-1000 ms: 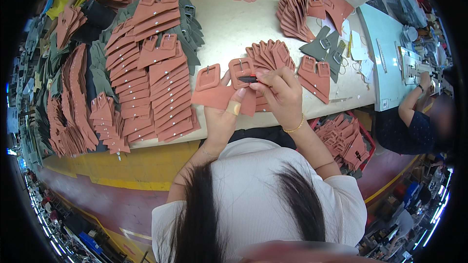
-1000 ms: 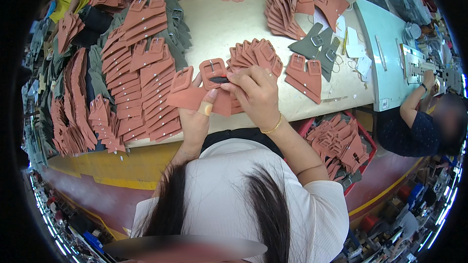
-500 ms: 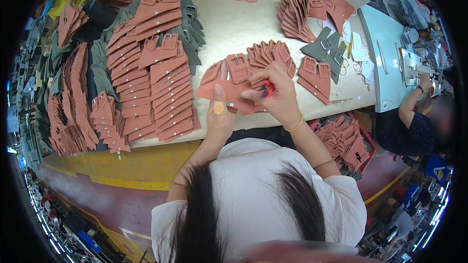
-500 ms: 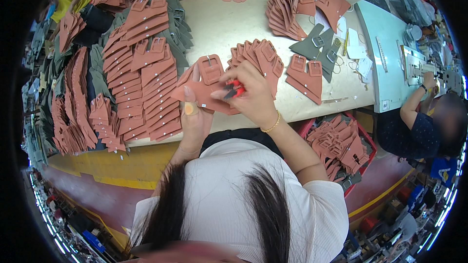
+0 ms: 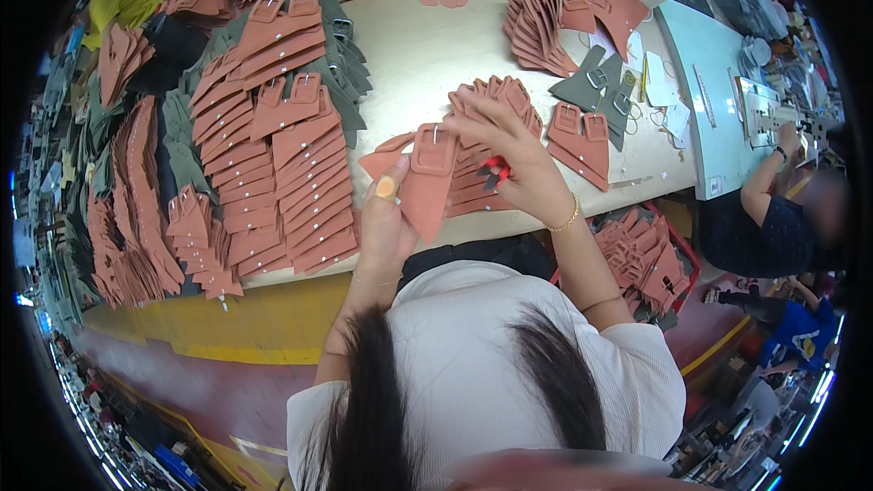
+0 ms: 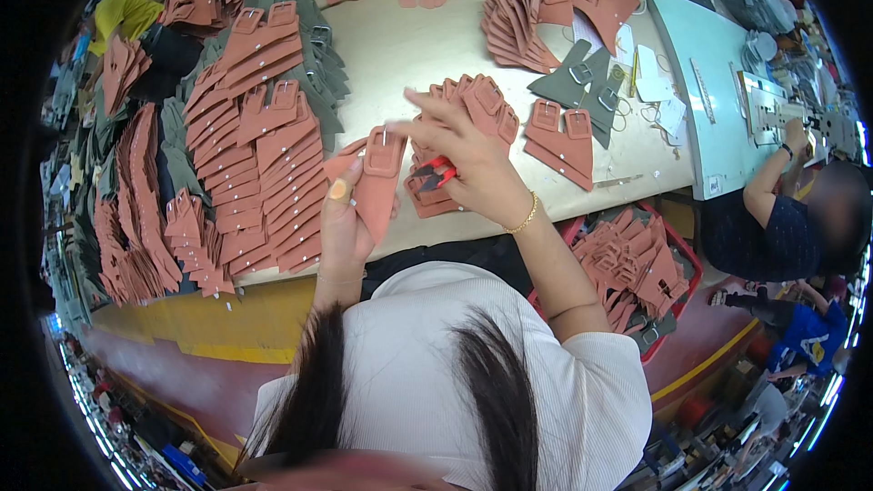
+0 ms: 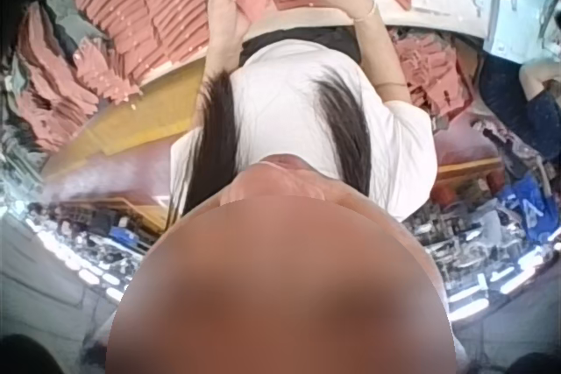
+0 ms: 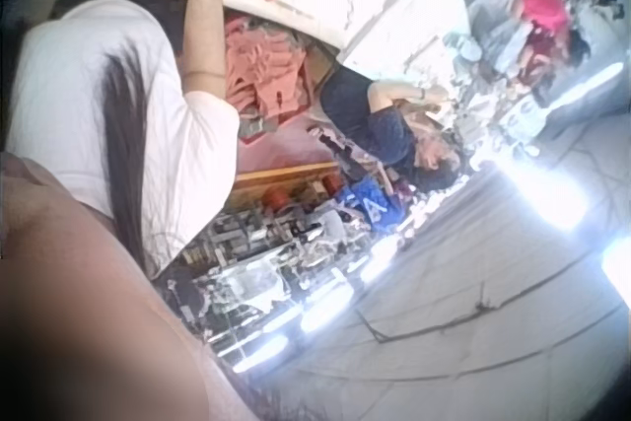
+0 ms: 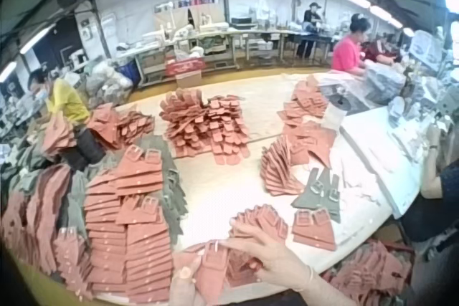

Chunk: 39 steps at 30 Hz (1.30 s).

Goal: The person repeatedly picks up reddish-brown fabric pieces with metal buckles from a table, uses a red utility knife to trim edges, and places the finished pieces into a growing stack. The process is repeated for many pieces throughout the clip.

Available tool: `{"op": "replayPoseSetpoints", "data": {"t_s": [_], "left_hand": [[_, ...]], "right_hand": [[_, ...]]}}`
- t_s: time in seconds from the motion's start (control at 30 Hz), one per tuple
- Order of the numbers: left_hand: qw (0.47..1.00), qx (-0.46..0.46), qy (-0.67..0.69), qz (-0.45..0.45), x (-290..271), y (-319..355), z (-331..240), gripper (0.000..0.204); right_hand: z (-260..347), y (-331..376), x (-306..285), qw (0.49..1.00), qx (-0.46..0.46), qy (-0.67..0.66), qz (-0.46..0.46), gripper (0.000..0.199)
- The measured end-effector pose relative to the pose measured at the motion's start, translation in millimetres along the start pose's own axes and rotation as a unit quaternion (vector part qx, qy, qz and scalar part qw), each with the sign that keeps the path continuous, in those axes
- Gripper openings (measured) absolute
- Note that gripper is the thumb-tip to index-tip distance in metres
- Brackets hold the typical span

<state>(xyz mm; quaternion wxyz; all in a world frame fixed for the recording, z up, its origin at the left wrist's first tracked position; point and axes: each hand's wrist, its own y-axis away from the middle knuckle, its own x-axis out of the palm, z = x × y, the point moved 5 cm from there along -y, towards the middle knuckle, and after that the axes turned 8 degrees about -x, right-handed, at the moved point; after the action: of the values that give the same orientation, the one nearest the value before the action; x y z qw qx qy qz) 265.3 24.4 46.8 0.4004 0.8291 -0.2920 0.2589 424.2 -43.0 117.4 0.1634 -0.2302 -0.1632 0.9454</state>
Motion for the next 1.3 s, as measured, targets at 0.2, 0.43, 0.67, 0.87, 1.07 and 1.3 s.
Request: {"op": "replayPoseSetpoints", "data": {"t_s": [0.2, 0.43, 0.67, 0.87, 1.07, 1.3], "left_hand": [[0.984, 0.101, -0.142, 0.022, -12.0, 1.6, -22.6, 0.056], [0.920, 0.114, -0.376, -0.003, 9.0, 14.8, -39.5, 0.047], [0.974, 0.075, -0.213, 0.000, 24.9, 16.5, -49.2, 0.033], [0.976, 0.021, -0.214, 0.032, 28.4, 22.0, -54.2, 0.029], [0.972, 0.043, -0.229, 0.022, 31.1, 20.9, -55.0, 0.030], [0.971, 0.043, -0.232, 0.021, 31.2, 15.1, -53.6, 0.034]], "right_hand": [[-19.9, 9.9, 3.8, 0.983, 0.169, -0.051, 0.051, 0.031], [-22.0, 7.3, 18.2, 0.959, 0.164, -0.226, 0.038, 0.025], [-3.8, -6.3, -20.8, 0.994, 0.020, -0.086, 0.056, 0.036], [4.1, -14.9, -17.6, 0.986, -0.044, -0.025, 0.159, 0.033], [6.7, -16.8, -13.8, 0.980, -0.068, -0.022, 0.185, 0.027], [1.3, -17.4, -14.2, 0.978, -0.063, -0.028, 0.199, 0.026]]}}
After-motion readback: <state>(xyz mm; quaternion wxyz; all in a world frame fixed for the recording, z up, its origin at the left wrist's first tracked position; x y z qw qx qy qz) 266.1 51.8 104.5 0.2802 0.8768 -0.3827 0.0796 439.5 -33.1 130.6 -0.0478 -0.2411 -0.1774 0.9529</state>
